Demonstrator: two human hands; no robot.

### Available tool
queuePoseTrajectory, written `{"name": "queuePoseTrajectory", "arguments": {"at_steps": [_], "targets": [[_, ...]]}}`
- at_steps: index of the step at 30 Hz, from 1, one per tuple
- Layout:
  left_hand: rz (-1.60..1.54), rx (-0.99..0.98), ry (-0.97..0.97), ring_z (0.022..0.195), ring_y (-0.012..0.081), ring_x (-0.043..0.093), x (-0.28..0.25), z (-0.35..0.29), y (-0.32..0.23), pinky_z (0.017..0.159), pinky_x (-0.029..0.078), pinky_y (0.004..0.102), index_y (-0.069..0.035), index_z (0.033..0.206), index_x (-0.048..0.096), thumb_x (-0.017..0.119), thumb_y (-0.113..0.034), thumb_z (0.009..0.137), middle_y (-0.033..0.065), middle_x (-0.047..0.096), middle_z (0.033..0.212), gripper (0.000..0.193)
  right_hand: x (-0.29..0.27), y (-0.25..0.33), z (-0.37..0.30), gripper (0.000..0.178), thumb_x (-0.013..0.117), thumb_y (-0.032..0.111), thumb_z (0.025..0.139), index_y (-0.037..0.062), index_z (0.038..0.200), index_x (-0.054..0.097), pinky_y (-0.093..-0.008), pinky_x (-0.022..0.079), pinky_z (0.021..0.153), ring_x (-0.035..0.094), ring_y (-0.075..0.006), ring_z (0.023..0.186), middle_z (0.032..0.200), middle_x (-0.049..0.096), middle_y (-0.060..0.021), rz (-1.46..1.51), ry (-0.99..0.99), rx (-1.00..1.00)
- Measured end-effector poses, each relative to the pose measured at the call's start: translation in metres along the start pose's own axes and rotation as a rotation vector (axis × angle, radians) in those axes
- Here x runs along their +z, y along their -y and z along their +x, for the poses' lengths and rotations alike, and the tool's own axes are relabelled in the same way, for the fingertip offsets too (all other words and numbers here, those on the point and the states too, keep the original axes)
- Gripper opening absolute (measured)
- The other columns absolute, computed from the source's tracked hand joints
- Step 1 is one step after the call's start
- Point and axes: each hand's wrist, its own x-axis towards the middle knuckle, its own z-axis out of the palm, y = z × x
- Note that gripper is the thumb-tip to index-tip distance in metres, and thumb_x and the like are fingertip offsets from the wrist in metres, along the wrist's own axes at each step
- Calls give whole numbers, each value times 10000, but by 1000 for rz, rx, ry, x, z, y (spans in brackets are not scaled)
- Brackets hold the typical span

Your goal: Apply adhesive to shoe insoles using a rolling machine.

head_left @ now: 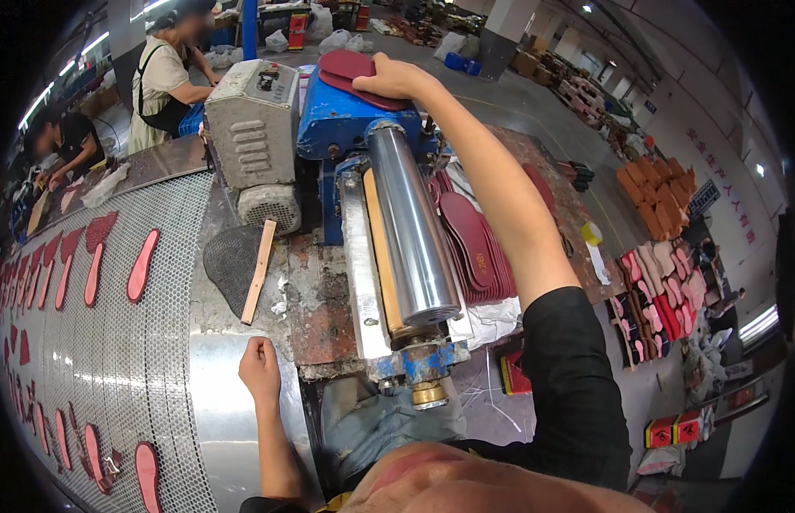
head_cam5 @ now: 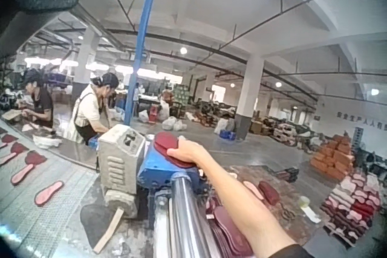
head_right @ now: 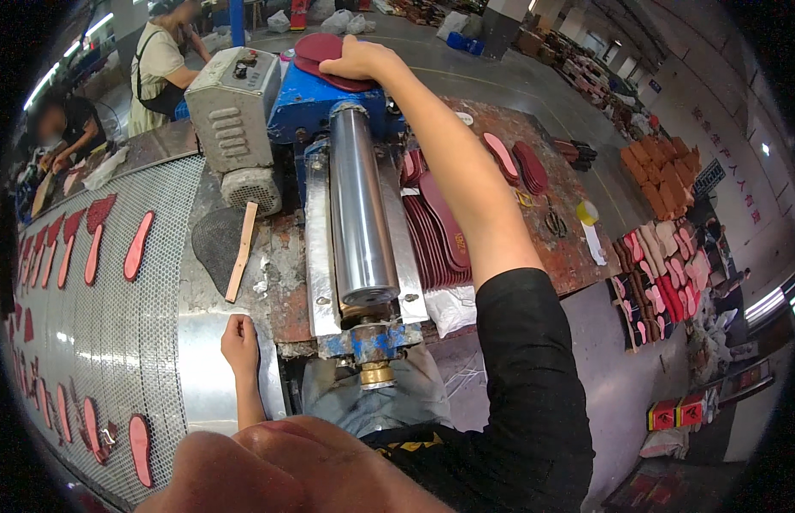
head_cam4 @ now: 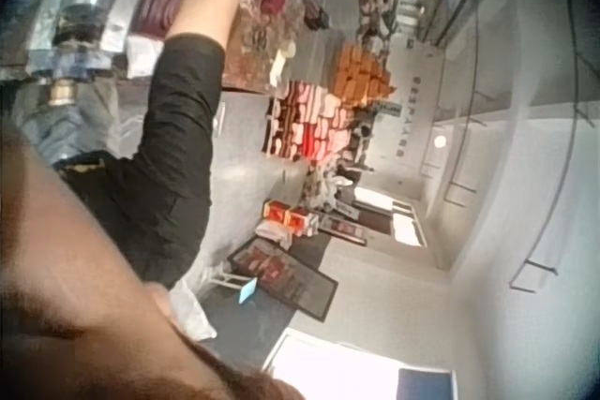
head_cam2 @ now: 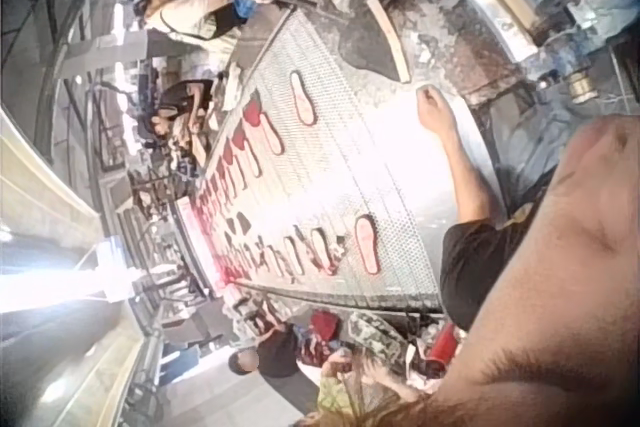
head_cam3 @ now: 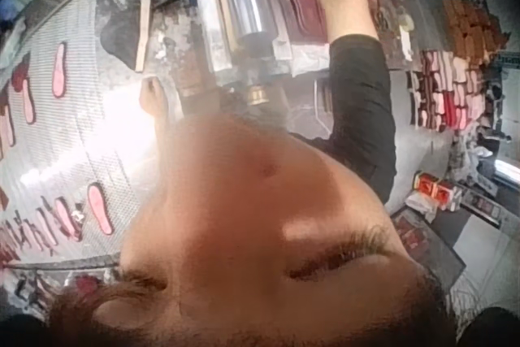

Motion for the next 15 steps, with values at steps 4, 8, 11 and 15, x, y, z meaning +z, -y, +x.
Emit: {"name": "queuePoseTrajectory", "arguments": {"at_steps": [4,8,11,15], "targets": [[26,17,15,547,113,492,2,-1,-7,540,398,270,-34,835,604,568,-166,917,42,533,603,160,0,-3,3,871,580,650,716,-26,1264,531,-437,462,957,587,-384,1118,1220,582,-265,-29,29,13],[86,44,20,545,139,502,0,-1,-7,541,404,284,-44,855,612,568,-174,919,60,547,612,152,6,-1,7,863,586,671,711,-6,1245,568,-438,471,949,599,-378,1103,1214,589,-255,-36,-9,-21],[91,50,6,549,144,507,0,-1,-9,542,406,289,-46,870,614,572,-177,919,65,550,617,146,6,-7,14,884,598,680,704,-16,1249,565,-418,483,933,611,-393,1071,1193,605,-252,1,12,-24],[88,73,14,554,149,515,11,0,-12,549,415,292,-45,889,612,573,-174,920,68,555,624,139,4,-39,13,758,718,491,702,-108,1142,567,-340,508,803,657,-323,906,1010,650,-247,291,-85,-136]]}}
